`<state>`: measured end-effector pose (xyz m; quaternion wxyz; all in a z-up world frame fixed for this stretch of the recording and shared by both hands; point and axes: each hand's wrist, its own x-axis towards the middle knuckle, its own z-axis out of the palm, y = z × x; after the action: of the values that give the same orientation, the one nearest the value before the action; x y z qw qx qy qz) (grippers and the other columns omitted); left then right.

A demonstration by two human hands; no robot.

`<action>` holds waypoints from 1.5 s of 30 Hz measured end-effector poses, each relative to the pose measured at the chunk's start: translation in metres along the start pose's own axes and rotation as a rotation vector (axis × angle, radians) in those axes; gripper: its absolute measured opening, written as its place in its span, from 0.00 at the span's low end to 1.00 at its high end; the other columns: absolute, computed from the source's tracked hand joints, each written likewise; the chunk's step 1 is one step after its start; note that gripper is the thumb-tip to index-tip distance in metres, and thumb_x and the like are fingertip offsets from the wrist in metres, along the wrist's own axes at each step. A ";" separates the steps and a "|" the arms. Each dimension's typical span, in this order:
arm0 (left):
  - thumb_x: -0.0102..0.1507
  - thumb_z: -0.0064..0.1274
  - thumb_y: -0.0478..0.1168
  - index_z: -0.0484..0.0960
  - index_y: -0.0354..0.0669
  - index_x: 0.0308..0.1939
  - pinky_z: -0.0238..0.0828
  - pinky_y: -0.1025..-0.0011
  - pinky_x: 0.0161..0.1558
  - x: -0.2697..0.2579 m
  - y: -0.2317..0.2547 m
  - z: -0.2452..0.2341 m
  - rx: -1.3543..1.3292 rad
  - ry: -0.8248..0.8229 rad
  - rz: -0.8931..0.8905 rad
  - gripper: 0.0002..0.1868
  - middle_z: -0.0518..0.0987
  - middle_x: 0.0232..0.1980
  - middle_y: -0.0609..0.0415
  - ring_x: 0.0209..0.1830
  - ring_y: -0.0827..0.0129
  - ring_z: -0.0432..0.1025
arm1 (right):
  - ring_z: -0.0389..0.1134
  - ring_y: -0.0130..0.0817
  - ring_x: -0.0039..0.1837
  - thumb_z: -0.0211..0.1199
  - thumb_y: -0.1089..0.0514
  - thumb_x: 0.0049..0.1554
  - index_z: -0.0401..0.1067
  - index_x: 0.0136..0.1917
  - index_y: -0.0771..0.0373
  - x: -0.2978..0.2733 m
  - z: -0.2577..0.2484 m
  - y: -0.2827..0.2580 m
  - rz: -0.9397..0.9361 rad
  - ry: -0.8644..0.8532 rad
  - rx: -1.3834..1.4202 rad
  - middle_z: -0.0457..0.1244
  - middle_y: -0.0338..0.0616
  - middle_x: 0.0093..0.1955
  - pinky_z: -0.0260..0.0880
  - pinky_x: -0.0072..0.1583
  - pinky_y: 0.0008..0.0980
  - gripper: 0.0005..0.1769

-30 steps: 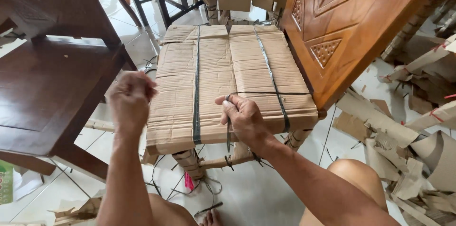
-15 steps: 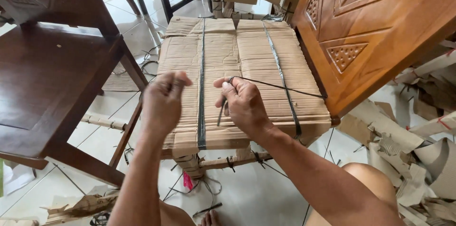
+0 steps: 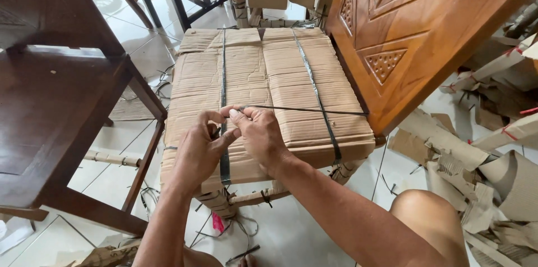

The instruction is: A person is wrapping a wooden chair seat with protective cardboard and securing it with plastic straps by tying knots.

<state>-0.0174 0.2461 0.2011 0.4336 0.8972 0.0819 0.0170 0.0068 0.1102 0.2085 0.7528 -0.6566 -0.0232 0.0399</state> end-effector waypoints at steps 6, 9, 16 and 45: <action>0.59 0.66 0.52 0.72 0.44 0.64 0.66 0.66 0.35 -0.005 0.007 0.001 -0.160 0.046 -0.027 0.34 0.71 0.21 0.57 0.22 0.63 0.71 | 0.65 0.25 0.40 0.62 0.56 0.60 0.82 0.39 0.64 -0.017 -0.004 -0.015 -0.060 0.018 -0.073 0.70 0.45 0.33 0.66 0.48 0.22 0.13; 0.63 0.62 0.54 0.77 0.46 0.65 0.65 0.65 0.35 -0.004 0.001 -0.002 -0.140 0.024 0.048 0.30 0.71 0.18 0.57 0.21 0.62 0.72 | 0.69 0.30 0.48 0.62 0.60 0.60 0.81 0.35 0.67 -0.023 -0.002 -0.018 -0.096 0.028 0.018 0.73 0.51 0.40 0.68 0.56 0.28 0.15; 0.66 0.58 0.52 0.90 0.52 0.50 0.65 0.71 0.30 -0.009 0.003 -0.004 -0.197 0.006 0.086 0.15 0.70 0.15 0.60 0.20 0.72 0.65 | 0.69 0.35 0.56 0.58 0.62 0.61 0.82 0.46 0.69 -0.018 0.000 0.001 -0.126 -0.022 0.100 0.71 0.51 0.40 0.68 0.64 0.36 0.12; 0.68 0.55 0.35 0.68 0.40 0.19 0.49 0.77 0.23 0.007 -0.004 -0.017 -0.357 0.089 0.235 0.22 0.60 0.21 0.65 0.21 0.80 0.50 | 0.56 0.25 0.45 0.57 0.74 0.59 0.70 0.41 0.61 -0.016 0.073 0.141 -1.918 0.018 -2.129 0.61 0.35 0.44 0.61 0.46 0.22 0.11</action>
<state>-0.0122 0.2627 0.2083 0.5765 0.8080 -0.0086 0.1213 -0.0197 0.1999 0.0792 -0.3532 -0.6291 -0.4630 -0.5149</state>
